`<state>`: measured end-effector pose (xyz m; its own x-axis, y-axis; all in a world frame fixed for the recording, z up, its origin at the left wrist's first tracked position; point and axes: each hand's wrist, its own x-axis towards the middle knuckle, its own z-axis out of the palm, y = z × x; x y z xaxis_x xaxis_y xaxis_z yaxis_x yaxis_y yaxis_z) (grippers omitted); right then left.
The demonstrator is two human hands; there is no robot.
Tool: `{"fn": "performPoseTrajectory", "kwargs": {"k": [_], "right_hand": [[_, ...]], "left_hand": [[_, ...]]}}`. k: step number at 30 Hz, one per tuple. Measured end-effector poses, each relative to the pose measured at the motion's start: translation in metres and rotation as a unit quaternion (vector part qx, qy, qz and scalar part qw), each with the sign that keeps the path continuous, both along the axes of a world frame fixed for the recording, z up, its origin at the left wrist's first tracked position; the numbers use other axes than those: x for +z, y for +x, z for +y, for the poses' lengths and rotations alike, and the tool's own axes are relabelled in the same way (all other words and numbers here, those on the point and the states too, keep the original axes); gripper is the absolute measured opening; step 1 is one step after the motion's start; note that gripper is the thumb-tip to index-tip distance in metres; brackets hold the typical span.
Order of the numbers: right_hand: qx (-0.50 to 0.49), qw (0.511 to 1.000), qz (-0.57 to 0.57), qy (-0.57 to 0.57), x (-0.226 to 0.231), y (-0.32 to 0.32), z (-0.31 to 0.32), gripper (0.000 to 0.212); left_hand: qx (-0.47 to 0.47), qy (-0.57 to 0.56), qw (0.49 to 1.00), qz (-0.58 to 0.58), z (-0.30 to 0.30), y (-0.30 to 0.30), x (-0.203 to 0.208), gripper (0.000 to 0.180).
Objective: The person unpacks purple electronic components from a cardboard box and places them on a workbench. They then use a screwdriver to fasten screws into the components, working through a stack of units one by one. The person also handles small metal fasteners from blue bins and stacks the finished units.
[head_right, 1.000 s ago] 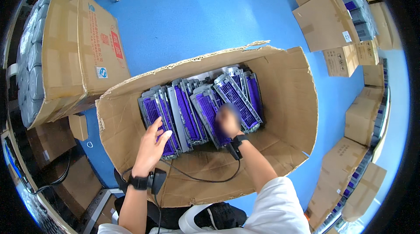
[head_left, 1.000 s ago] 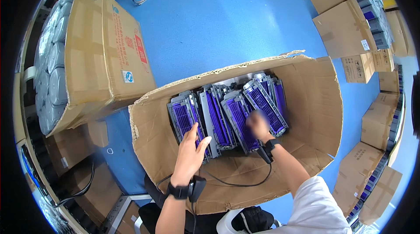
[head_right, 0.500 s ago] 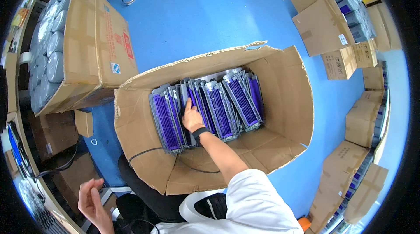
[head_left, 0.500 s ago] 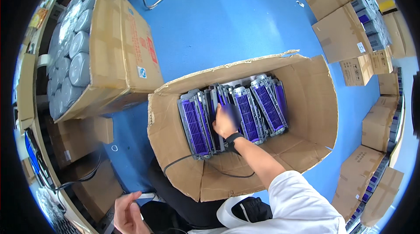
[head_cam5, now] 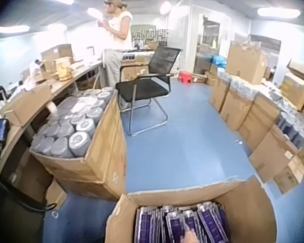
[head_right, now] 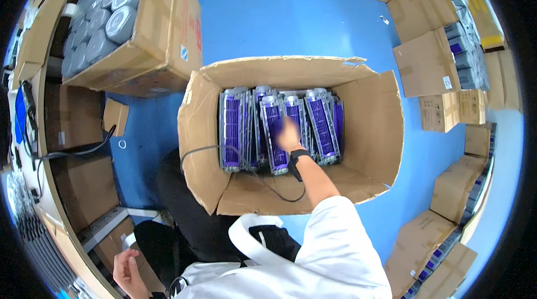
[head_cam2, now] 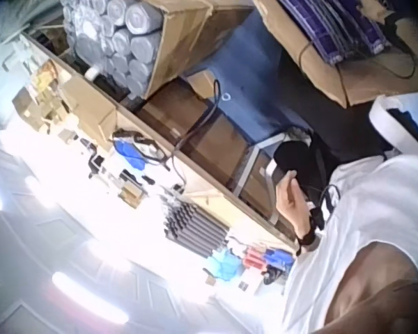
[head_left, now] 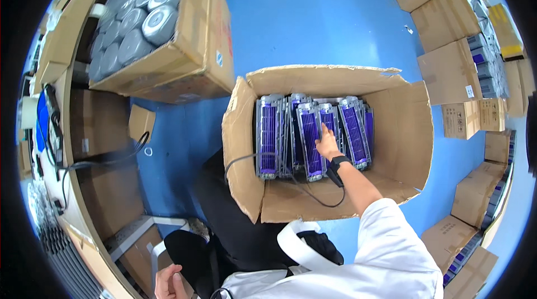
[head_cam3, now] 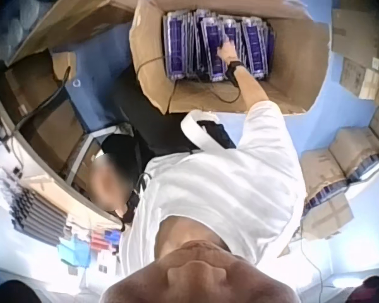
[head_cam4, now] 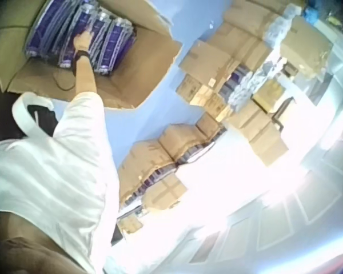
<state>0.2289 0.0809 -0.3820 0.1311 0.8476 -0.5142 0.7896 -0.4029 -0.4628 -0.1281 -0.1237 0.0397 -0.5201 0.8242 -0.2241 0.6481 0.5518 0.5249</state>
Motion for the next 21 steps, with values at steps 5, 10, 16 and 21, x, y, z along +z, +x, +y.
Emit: {"fn": "performPoseTrajectory", "kwargs": {"k": [5,10,16,21], "right_hand": [[0.185,0.934,0.293,-0.087,0.096,-0.053,0.000,0.075],[0.185,0.851,0.477,-0.118,0.169,-0.124,-0.027,0.050],[0.513,0.805,0.286,-0.082,0.292,-0.151,-0.056,0.033],[0.527,0.809,0.243,-0.093,0.297,-0.132,-0.047,0.029]], "left_hand": [[0.073,0.035,0.997,-0.012,-0.043,-0.018,0.009,0.014],[0.108,0.117,0.986,-0.046,-0.094,-0.041,0.003,0.017],[0.131,0.163,0.978,-0.006,-0.163,-0.058,0.010,0.016],[0.163,0.182,0.970,0.008,-0.215,-0.064,0.020,0.015]]}}
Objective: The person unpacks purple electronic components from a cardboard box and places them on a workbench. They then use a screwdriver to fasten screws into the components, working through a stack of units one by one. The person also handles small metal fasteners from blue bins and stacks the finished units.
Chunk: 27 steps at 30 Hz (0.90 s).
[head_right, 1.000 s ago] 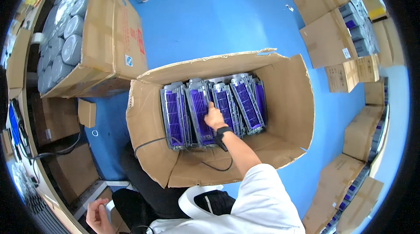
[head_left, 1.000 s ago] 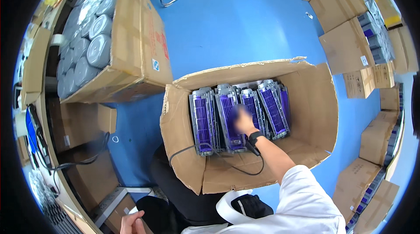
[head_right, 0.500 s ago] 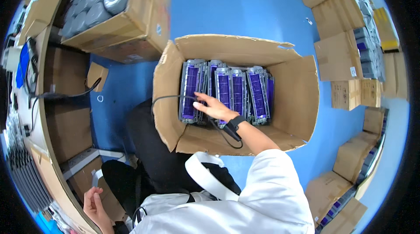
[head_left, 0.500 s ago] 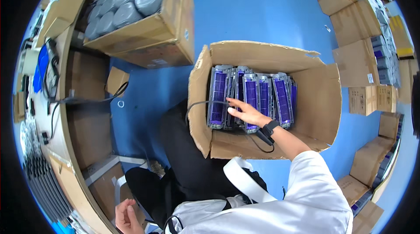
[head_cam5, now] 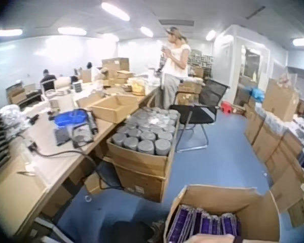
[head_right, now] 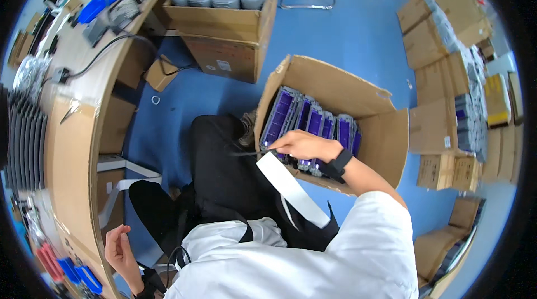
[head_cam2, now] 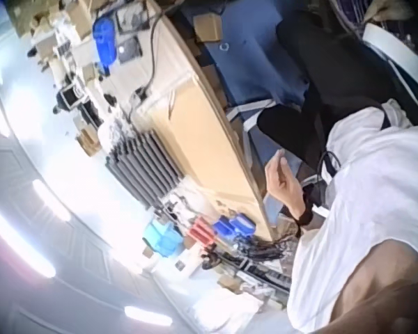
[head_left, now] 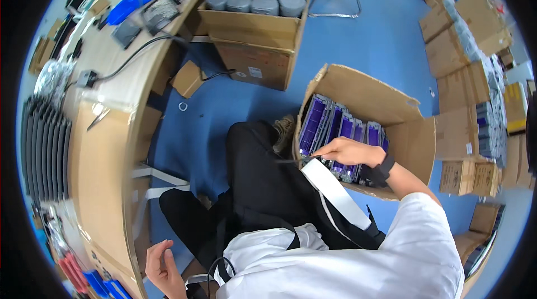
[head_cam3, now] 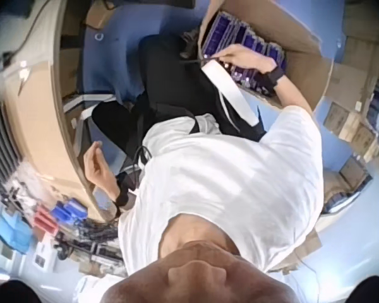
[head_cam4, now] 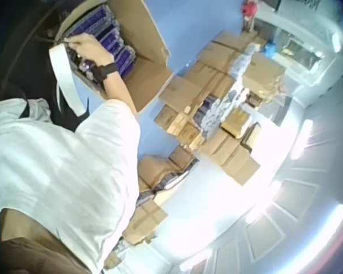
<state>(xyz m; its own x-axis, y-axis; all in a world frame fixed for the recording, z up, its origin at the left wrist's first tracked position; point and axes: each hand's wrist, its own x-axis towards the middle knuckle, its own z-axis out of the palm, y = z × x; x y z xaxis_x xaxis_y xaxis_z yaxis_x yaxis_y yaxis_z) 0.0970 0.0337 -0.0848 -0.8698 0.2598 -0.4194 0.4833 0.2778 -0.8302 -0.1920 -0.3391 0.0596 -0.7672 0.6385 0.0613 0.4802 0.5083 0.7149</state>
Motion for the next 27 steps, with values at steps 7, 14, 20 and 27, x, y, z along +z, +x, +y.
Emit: {"fn": "performPoseTrajectory", "kwargs": {"k": [7,14,20,27], "right_hand": [[-0.010,0.991,-0.018,0.134,0.007,0.020,-0.021,0.030],[0.183,0.982,-0.035,-0.040,0.128,-0.093,-0.063,0.033],[0.500,0.753,-0.339,0.262,0.141,-0.099,-0.109,0.030],[0.585,0.715,-0.288,0.252,0.081,-0.069,-0.170,0.021]], "left_hand": [[0.114,0.054,0.992,-0.019,-0.076,0.004,-0.013,0.013],[0.186,0.067,0.980,-0.015,-0.107,0.016,-0.011,0.014],[0.301,0.041,0.953,0.021,-0.151,0.020,-0.001,0.017],[0.305,0.009,0.951,0.048,-0.167,-0.002,0.018,0.014]]}}
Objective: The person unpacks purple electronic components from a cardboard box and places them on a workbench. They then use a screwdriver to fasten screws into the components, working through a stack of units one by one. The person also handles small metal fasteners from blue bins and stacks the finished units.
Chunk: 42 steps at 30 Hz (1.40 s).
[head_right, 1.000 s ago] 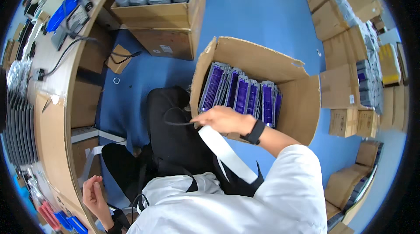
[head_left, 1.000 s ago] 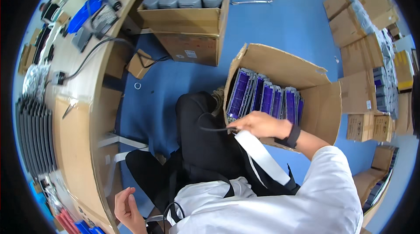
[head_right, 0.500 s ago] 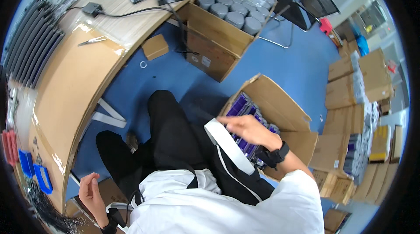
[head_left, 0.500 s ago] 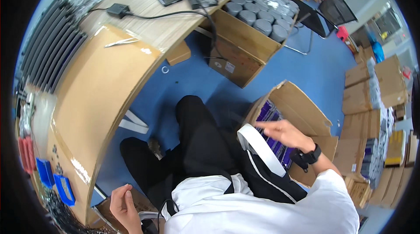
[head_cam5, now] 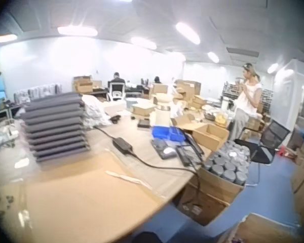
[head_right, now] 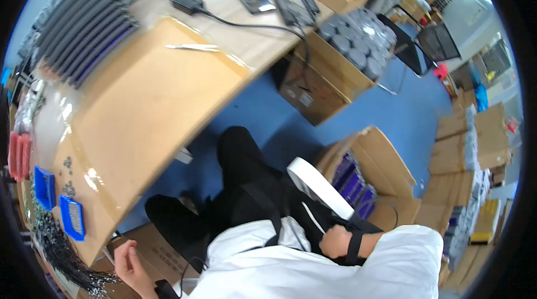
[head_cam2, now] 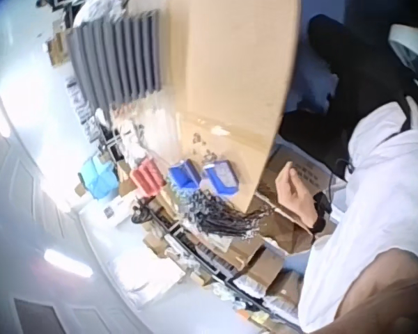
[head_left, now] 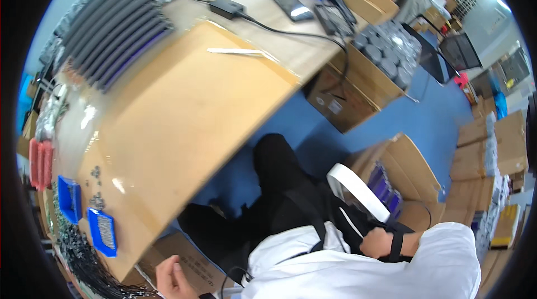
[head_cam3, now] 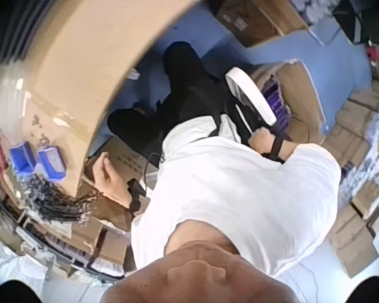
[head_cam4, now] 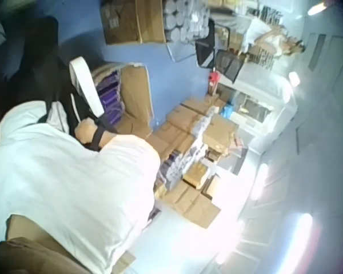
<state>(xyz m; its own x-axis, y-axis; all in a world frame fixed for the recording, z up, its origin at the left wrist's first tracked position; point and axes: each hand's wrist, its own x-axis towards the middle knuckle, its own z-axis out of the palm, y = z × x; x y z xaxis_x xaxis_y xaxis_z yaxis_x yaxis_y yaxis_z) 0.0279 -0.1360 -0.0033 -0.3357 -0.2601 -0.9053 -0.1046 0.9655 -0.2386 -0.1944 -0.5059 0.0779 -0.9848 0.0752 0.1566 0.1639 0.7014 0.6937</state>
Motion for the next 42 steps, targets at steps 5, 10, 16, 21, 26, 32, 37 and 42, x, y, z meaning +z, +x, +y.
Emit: {"fn": "performPoseTrajectory", "kwargs": {"k": [5,10,16,21,26,32,37,42], "right_hand": [[-0.098,0.994,-0.044,0.001,-0.095,0.018,-0.030,0.025],[-0.105,0.988,-0.097,-0.052,-0.080,-0.050,-0.006,0.026],[-0.059,0.993,-0.091,-0.036,-0.069,-0.113,0.014,0.027],[-0.026,0.994,-0.099,-0.036,-0.070,-0.137,0.023,0.028],[0.030,0.979,-0.164,-0.119,-0.031,-0.163,0.025,0.029],[-0.257,0.868,0.177,-0.387,0.136,-0.281,-0.023,0.023],[-0.388,0.707,0.358,-0.471,0.155,-0.383,-0.043,0.039],[-0.426,0.649,0.407,-0.482,0.127,-0.476,-0.053,0.039]], "left_hand": [[0.027,-0.007,0.999,0.015,-0.023,-0.015,0.017,0.013],[0.058,0.014,0.998,0.017,-0.049,-0.026,0.014,0.013],[0.076,0.045,0.996,0.031,-0.051,-0.030,0.009,0.014],[0.032,0.042,0.996,0.073,-0.035,-0.033,0.000,0.016],[-0.013,0.082,0.995,0.059,-0.035,-0.026,-0.016,0.039],[0.038,0.044,0.985,0.162,-0.028,-0.053,0.005,0.019],[0.009,0.038,0.990,0.135,-0.032,-0.096,0.002,0.029],[-0.114,-0.183,0.975,0.054,-0.035,-0.118,-0.005,0.077]]}}
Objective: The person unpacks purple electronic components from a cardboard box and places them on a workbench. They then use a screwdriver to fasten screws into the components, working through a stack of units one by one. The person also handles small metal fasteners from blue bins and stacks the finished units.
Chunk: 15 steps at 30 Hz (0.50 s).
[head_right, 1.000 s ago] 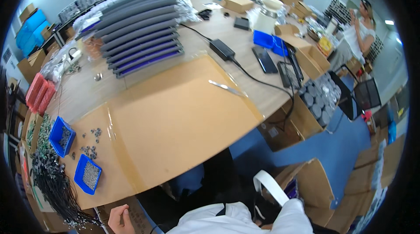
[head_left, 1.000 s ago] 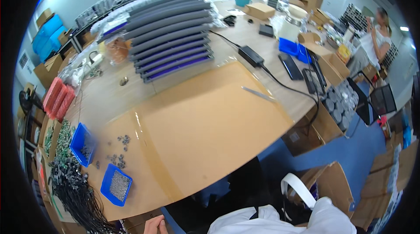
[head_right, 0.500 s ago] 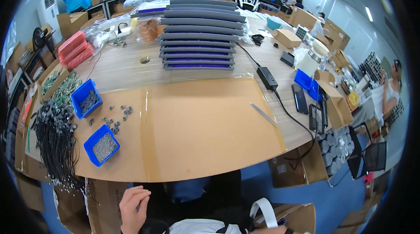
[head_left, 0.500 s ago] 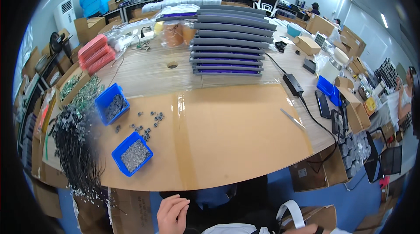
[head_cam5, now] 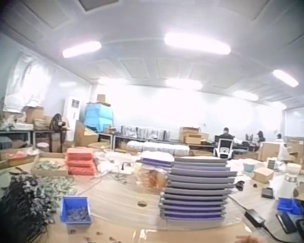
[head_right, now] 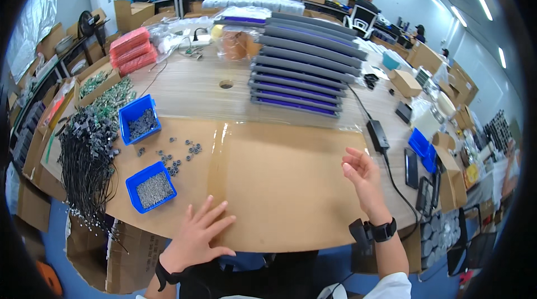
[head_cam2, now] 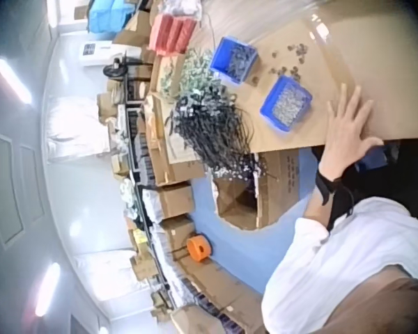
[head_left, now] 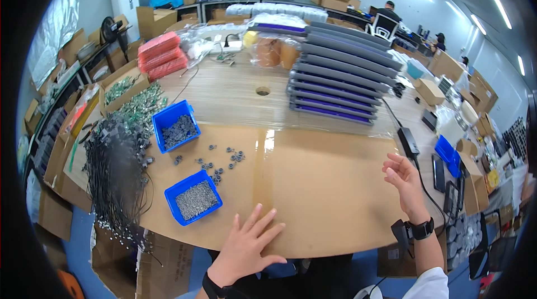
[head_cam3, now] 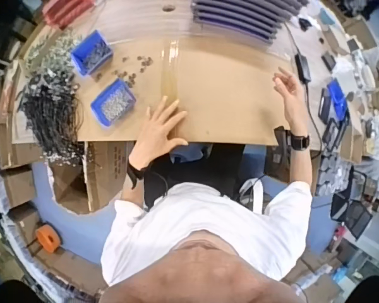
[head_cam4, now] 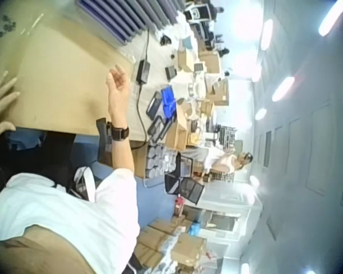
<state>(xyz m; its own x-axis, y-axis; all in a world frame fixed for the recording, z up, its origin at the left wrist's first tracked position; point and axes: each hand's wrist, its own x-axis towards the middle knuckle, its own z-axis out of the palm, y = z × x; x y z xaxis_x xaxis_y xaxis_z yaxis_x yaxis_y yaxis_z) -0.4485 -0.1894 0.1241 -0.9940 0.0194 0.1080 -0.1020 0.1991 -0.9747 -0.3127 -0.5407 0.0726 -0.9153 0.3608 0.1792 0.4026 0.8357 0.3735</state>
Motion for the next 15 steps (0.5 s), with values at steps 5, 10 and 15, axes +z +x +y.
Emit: {"fn": "performPoseTrajectory", "kwargs": {"k": [5,10,15], "right_hand": [[0.143,0.943,-0.027,0.298,-0.032,-0.012,-0.011,0.043],[0.175,0.821,0.167,0.517,-0.052,0.009,-0.019,0.051],[0.174,0.808,0.176,0.535,-0.059,0.003,-0.011,0.052]], "left_hand": [[0.010,-0.072,0.996,-0.049,0.004,0.003,-0.012,0.082],[0.034,-0.118,0.992,-0.009,0.011,0.008,-0.019,0.087],[0.029,-0.113,0.993,-0.018,0.016,0.003,-0.012,0.088]]}}
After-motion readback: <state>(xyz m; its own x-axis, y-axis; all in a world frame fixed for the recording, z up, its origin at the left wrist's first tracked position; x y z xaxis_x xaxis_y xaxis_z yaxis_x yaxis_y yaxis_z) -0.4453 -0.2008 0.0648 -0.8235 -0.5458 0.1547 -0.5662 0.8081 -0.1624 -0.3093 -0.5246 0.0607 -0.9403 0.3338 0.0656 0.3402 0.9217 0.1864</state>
